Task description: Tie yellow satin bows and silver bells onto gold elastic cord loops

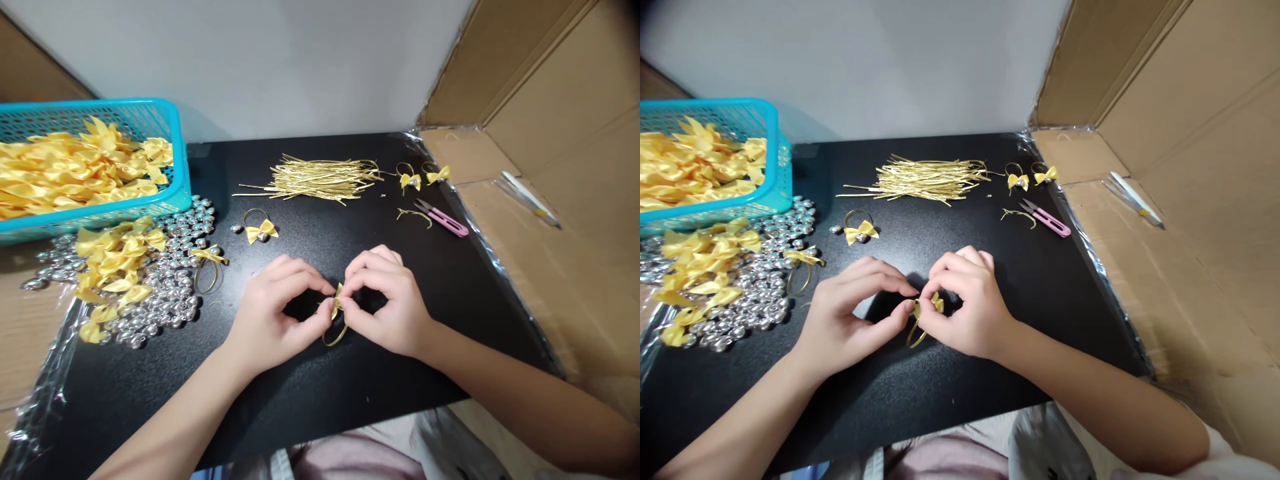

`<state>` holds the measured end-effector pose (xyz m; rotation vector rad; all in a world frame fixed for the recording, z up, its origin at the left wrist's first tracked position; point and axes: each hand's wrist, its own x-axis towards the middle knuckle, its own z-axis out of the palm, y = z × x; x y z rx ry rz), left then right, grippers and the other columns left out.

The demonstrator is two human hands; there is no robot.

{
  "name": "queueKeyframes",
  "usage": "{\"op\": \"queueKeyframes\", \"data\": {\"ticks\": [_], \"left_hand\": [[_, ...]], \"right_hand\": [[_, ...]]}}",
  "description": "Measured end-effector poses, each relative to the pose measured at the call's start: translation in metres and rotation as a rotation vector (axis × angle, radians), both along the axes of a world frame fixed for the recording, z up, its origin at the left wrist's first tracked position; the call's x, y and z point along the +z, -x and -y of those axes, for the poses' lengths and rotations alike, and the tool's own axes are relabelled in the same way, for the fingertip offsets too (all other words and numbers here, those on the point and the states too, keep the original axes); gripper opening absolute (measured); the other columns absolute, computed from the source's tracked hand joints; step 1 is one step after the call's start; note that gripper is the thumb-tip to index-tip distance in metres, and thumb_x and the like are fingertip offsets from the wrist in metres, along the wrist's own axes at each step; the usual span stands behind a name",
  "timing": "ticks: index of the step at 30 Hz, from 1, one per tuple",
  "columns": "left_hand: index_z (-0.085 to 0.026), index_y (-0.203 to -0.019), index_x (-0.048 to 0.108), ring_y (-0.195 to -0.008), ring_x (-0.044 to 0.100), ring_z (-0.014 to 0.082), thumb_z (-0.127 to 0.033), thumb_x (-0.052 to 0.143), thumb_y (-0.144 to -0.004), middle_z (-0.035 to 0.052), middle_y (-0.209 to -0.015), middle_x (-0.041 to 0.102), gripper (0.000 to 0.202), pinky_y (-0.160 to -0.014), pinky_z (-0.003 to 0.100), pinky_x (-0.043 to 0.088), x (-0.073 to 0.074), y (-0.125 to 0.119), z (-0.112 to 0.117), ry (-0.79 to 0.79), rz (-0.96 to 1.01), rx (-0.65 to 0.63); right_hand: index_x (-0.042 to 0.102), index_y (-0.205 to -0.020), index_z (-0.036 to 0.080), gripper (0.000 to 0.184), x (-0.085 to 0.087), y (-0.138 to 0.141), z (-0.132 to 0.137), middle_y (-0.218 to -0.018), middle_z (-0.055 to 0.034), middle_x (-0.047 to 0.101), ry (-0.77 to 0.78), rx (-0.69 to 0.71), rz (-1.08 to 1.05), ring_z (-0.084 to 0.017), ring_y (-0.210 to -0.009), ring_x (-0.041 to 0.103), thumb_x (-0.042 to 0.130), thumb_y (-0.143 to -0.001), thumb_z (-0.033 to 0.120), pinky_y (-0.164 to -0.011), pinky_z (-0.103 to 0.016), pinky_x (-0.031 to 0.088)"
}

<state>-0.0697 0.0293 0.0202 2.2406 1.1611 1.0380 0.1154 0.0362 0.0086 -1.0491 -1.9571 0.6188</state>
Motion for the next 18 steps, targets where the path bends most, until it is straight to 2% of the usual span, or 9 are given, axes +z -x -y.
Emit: {"op": "queueKeyframes", "data": {"ticks": [6,10,15,18], "left_hand": [[-0.018,-0.075,0.066,-0.067,0.059,0.0161,-0.015,0.067,-0.079,0.0019,-0.073,0.073,0.005,-0.065,0.033,0.047,0.0002,-0.0016,0.0020,-0.100,-0.121,-0.015],[-0.019,-0.071,0.064,-0.065,0.057,0.0157,-0.015,0.065,-0.080,0.0009,-0.071,0.072,0.010,-0.062,0.032,0.045,0.0002,-0.0033,0.0019,-0.145,-0.156,0.026],[-0.020,-0.069,0.062,-0.067,0.058,0.0146,-0.013,0.062,-0.079,0.0002,-0.071,0.068,0.012,-0.067,0.031,0.046,0.0003,-0.0043,0.0012,-0.030,-0.075,0.071],[-0.020,-0.071,0.064,-0.076,0.060,0.0168,-0.014,0.061,-0.078,0.0009,-0.079,0.069,0.009,-0.075,0.034,0.047,-0.0008,-0.0030,0.0016,0.059,-0.053,0.125]], "right_hand": [[0.063,-0.061,0.018,0.013,-0.0007,0.0006,0.0000,-0.070,0.0008,0.064,-0.003,0.003,0.016,-0.016,-0.074,0.056,0.067,-0.069,0.010,-0.077,-0.037,0.036],[0.062,-0.060,0.018,0.013,-0.0009,0.0011,0.0002,-0.070,0.0011,0.063,0.009,0.006,0.018,-0.015,-0.074,0.055,0.066,-0.069,0.010,-0.077,-0.036,0.036],[0.061,-0.060,0.019,0.013,-0.0010,0.0009,-0.0004,-0.070,0.0007,0.064,0.031,0.000,0.001,-0.016,-0.074,0.056,0.065,-0.069,0.010,-0.076,-0.036,0.037],[0.060,-0.060,0.019,0.014,-0.0010,0.0008,-0.0009,-0.071,0.0005,0.065,0.047,-0.012,-0.005,-0.016,-0.074,0.056,0.065,-0.070,0.011,-0.076,-0.037,0.038]]}}
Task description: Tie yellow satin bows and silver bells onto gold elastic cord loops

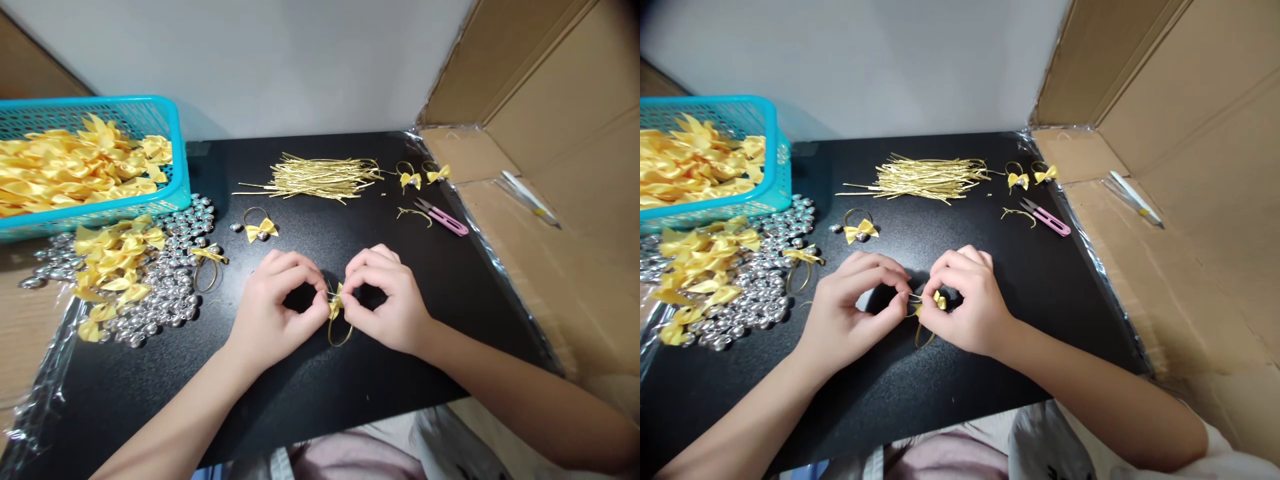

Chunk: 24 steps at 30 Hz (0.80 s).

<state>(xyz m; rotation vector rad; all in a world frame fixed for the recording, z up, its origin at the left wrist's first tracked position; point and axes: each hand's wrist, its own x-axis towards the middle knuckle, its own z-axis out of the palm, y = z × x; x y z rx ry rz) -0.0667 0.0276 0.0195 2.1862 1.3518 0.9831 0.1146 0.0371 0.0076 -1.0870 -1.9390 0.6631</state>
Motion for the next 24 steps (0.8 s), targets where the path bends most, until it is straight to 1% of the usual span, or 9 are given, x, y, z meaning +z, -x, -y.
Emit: {"op": "queueKeyframes", "data": {"ticks": [3,5,7,11,16,19,24], "left_hand": [[-0.022,-0.075,0.068,-0.092,0.059,0.0219,-0.019,0.063,-0.077,0.0039,-0.095,0.069,0.006,-0.086,0.041,0.045,-0.0001,0.0007,0.0017,0.021,-0.025,0.057],[-0.022,-0.075,0.069,-0.099,0.057,0.0243,-0.021,0.065,-0.077,0.0056,-0.102,0.067,0.005,-0.089,0.043,0.044,0.0008,0.0001,0.0032,0.004,-0.045,0.056],[-0.022,-0.075,0.070,-0.101,0.055,0.0255,-0.023,0.067,-0.077,0.0066,-0.105,0.067,0.004,-0.090,0.045,0.043,0.0017,-0.0011,0.0044,-0.015,-0.066,0.038],[-0.022,-0.075,0.071,-0.099,0.055,0.0260,-0.023,0.068,-0.078,0.0075,-0.104,0.068,0.005,-0.088,0.045,0.043,0.0017,-0.0033,0.0050,-0.078,-0.110,0.012],[-0.021,-0.066,0.067,-0.092,0.057,0.0244,-0.018,0.066,-0.077,0.0062,-0.097,0.071,0.011,-0.084,0.043,0.044,0.0001,-0.0053,0.0042,-0.144,-0.120,0.012],[-0.022,-0.066,0.067,-0.090,0.057,0.0231,-0.017,0.065,-0.076,0.0050,-0.093,0.070,0.011,-0.082,0.041,0.045,0.0003,-0.0063,0.0042,-0.113,-0.096,0.010],[-0.022,-0.066,0.067,-0.092,0.058,0.0218,-0.016,0.064,-0.076,0.0045,-0.093,0.068,0.012,-0.085,0.039,0.045,-0.0002,-0.0057,0.0049,0.001,-0.010,0.023]], "right_hand": [[0.061,-0.060,0.020,0.014,-0.0001,-0.0001,-0.0002,-0.071,0.0006,0.065,0.005,-0.003,0.005,-0.016,-0.074,0.056,0.064,-0.070,0.012,-0.077,-0.037,0.038],[0.061,-0.060,0.020,0.013,-0.0003,-0.0001,-0.0002,-0.070,0.0005,0.065,-0.004,-0.002,0.014,-0.016,-0.074,0.056,0.065,-0.070,0.012,-0.077,-0.037,0.038],[0.062,-0.061,0.020,0.013,-0.0005,-0.0001,0.0000,-0.070,0.0006,0.065,-0.013,-0.004,0.027,-0.016,-0.074,0.056,0.065,-0.070,0.012,-0.077,-0.037,0.037],[0.063,-0.061,0.020,0.012,-0.0011,0.0001,0.0005,-0.070,0.0005,0.064,-0.022,0.001,0.030,-0.016,-0.074,0.056,0.066,-0.071,0.013,-0.077,-0.037,0.037],[0.061,-0.060,0.020,0.014,-0.0012,0.0005,0.0009,-0.070,0.0011,0.063,-0.017,0.007,0.024,-0.016,-0.074,0.055,0.065,-0.071,0.013,-0.077,-0.037,0.037],[0.061,-0.061,0.019,0.013,-0.0009,0.0004,0.0007,-0.070,0.0009,0.063,0.010,0.029,0.005,-0.016,-0.074,0.054,0.064,-0.070,0.011,-0.076,-0.036,0.038],[0.061,-0.061,0.018,0.014,-0.0012,-0.0004,-0.0005,-0.071,-0.0002,0.062,0.081,0.071,-0.056,-0.016,-0.074,0.055,0.064,-0.071,0.010,-0.075,-0.035,0.039]]}}
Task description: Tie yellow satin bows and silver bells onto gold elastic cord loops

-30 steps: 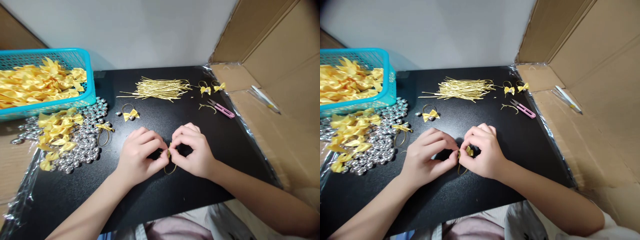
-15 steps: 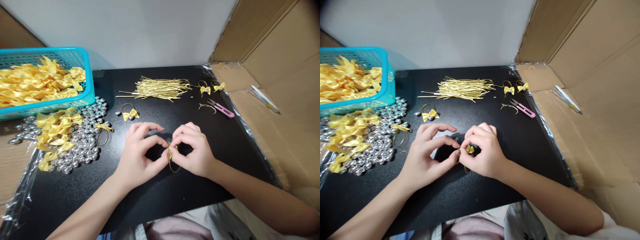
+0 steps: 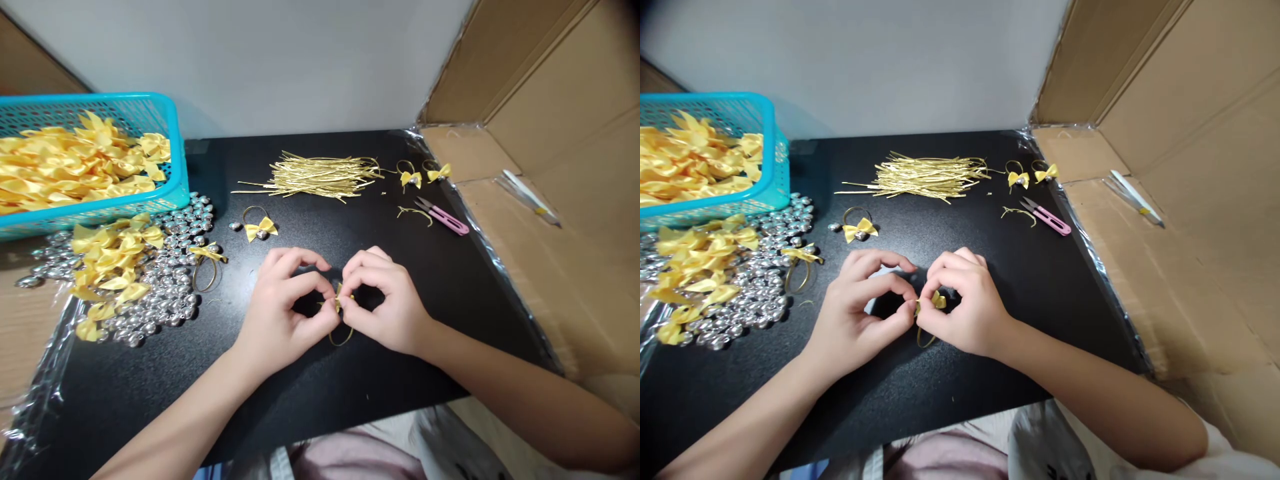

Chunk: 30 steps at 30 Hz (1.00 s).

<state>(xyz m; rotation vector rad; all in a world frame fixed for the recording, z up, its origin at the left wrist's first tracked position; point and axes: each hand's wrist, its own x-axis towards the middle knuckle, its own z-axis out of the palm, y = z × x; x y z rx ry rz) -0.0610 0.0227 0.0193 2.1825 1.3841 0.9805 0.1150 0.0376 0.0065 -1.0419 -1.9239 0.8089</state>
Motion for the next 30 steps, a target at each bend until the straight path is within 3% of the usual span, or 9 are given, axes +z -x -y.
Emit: {"op": "queueKeyframes", "data": {"ticks": [9,23,30], "left_hand": [[-0.021,-0.074,0.068,-0.101,0.057,0.0243,-0.020,0.064,-0.076,0.0059,-0.100,0.066,0.004,-0.091,0.043,0.042,-0.0023,0.0034,-0.0009,0.086,0.030,0.035],[-0.023,-0.068,0.068,-0.091,0.055,0.0245,-0.020,0.067,-0.079,0.0051,-0.096,0.073,0.012,-0.084,0.043,0.042,0.0010,0.0016,-0.0005,-0.197,-0.175,-0.036],[-0.022,-0.071,0.067,-0.092,0.058,0.0234,-0.019,0.065,-0.081,0.0048,-0.095,0.071,0.010,-0.085,0.043,0.043,0.0002,0.0033,-0.0017,-0.089,-0.094,-0.054]], "right_hand": [[0.062,-0.060,0.019,0.014,-0.0004,-0.0012,-0.0026,-0.070,-0.0002,0.062,0.046,-0.005,-0.037,-0.016,-0.073,0.055,0.064,-0.071,0.011,-0.074,-0.034,0.041],[0.060,-0.059,0.020,0.015,-0.0023,0.0012,0.0000,-0.069,0.0007,0.062,-0.060,-0.050,0.070,-0.016,-0.073,0.054,0.066,-0.071,0.013,-0.076,-0.036,0.039],[0.060,-0.061,0.019,0.014,-0.0016,-0.0003,-0.0009,-0.070,0.0002,0.061,0.009,-0.010,0.020,-0.016,-0.074,0.055,0.064,-0.070,0.009,-0.073,-0.034,0.039]]}}
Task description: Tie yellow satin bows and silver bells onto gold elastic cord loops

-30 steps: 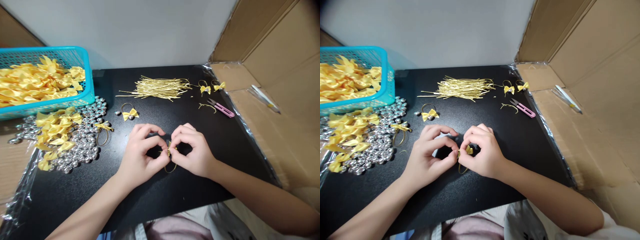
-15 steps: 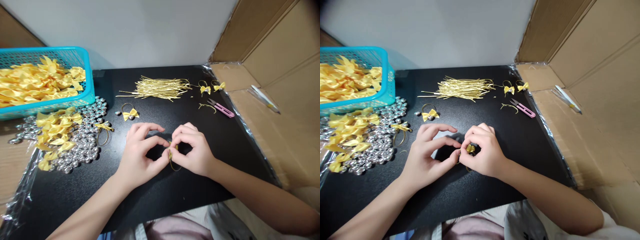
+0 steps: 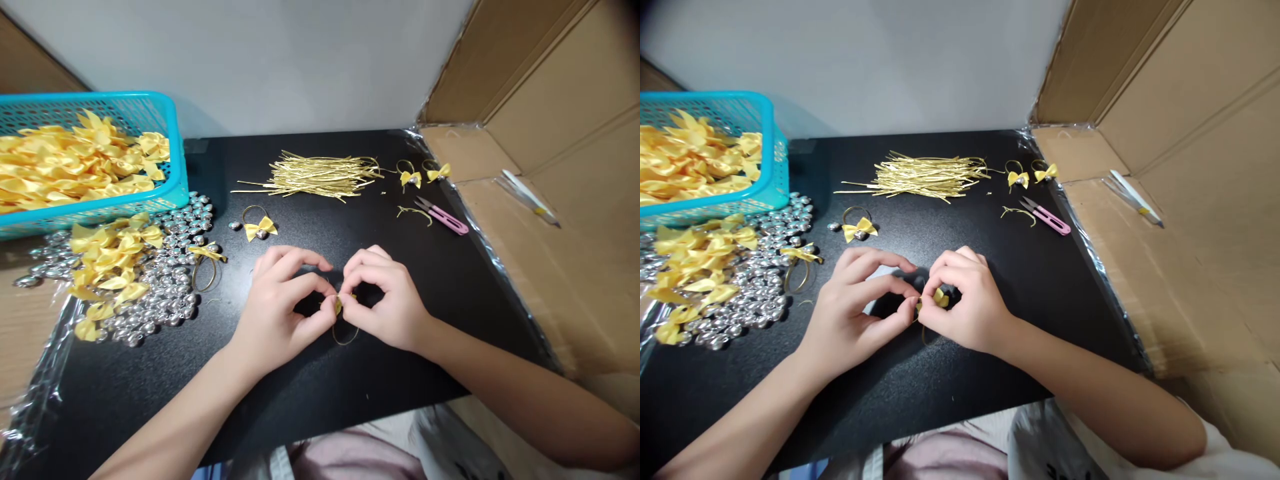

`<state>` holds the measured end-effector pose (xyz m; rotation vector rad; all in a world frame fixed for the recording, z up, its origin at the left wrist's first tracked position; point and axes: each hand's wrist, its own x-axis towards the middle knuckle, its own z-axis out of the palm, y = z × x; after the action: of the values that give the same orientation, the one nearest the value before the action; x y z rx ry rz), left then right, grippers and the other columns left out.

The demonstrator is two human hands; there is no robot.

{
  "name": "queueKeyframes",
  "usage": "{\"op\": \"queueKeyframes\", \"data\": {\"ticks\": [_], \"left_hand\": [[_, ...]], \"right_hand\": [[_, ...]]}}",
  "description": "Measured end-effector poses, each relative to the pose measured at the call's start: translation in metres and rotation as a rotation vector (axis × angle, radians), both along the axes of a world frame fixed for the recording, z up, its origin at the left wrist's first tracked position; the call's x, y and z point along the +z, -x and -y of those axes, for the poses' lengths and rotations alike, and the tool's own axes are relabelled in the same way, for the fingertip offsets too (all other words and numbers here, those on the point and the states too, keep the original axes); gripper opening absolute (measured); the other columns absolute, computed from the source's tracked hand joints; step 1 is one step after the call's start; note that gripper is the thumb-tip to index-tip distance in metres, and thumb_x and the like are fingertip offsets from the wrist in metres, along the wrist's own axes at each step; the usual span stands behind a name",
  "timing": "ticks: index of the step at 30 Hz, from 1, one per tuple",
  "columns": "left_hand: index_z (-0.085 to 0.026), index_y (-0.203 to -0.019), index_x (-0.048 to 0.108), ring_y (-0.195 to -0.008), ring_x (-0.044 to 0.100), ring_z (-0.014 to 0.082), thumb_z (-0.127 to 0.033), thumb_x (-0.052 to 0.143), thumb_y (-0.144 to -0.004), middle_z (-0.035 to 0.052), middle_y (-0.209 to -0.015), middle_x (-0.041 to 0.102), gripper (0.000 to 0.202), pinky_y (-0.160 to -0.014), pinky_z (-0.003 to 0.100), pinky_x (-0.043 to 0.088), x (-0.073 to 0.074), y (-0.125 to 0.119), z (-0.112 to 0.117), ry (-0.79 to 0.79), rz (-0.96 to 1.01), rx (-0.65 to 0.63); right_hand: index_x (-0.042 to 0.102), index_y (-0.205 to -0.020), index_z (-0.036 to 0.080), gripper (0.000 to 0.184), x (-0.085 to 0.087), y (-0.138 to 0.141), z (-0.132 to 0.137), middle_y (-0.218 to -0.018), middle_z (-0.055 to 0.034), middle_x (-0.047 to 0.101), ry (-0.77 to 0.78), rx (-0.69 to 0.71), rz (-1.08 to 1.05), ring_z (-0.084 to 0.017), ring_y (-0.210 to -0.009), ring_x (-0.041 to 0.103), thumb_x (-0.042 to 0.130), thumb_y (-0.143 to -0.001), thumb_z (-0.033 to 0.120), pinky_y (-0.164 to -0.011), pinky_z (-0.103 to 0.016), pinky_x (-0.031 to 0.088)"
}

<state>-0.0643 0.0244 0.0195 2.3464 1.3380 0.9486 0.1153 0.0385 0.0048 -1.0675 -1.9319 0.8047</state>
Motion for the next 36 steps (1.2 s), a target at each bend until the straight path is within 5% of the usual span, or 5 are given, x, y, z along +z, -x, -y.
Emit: {"op": "queueKeyframes", "data": {"ticks": [18,32,36], "left_hand": [[-0.019,-0.075,0.070,-0.096,0.059,0.0216,-0.021,0.063,-0.081,0.0057,-0.095,0.067,0.010,-0.089,0.038,0.043,0.000,0.002,-0.001,0.198,0.117,0.097],[-0.022,-0.081,0.068,-0.090,0.056,0.0290,-0.016,0.063,-0.083,0.0077,-0.096,0.074,0.008,-0.080,0.043,0.035,-0.005,0.008,-0.004,-0.345,-0.258,-0.077],[-0.023,-0.082,0.067,-0.093,0.056,0.0292,-0.017,0.063,-0.083,0.0072,-0.098,0.074,0.007,-0.082,0.043,0.034,-0.006,0.009,-0.004,-0.353,-0.264,-0.071]], "right_hand": [[0.064,-0.061,0.017,0.014,-0.004,-0.001,-0.005,-0.070,-0.0003,0.062,0.055,0.029,-0.117,-0.014,-0.070,0.056,0.066,-0.071,0.008,-0.070,-0.030,0.042],[0.061,-0.058,0.018,0.016,-0.007,0.005,-0.005,-0.069,0.0007,0.061,-0.003,-0.022,-0.088,-0.014,-0.071,0.054,0.065,-0.068,0.006,-0.069,-0.027,0.042],[0.060,-0.058,0.018,0.017,-0.005,0.005,-0.005,-0.069,0.0011,0.060,0.041,-0.010,-0.112,-0.014,-0.071,0.054,0.065,-0.068,0.005,-0.071,-0.028,0.042]]}}
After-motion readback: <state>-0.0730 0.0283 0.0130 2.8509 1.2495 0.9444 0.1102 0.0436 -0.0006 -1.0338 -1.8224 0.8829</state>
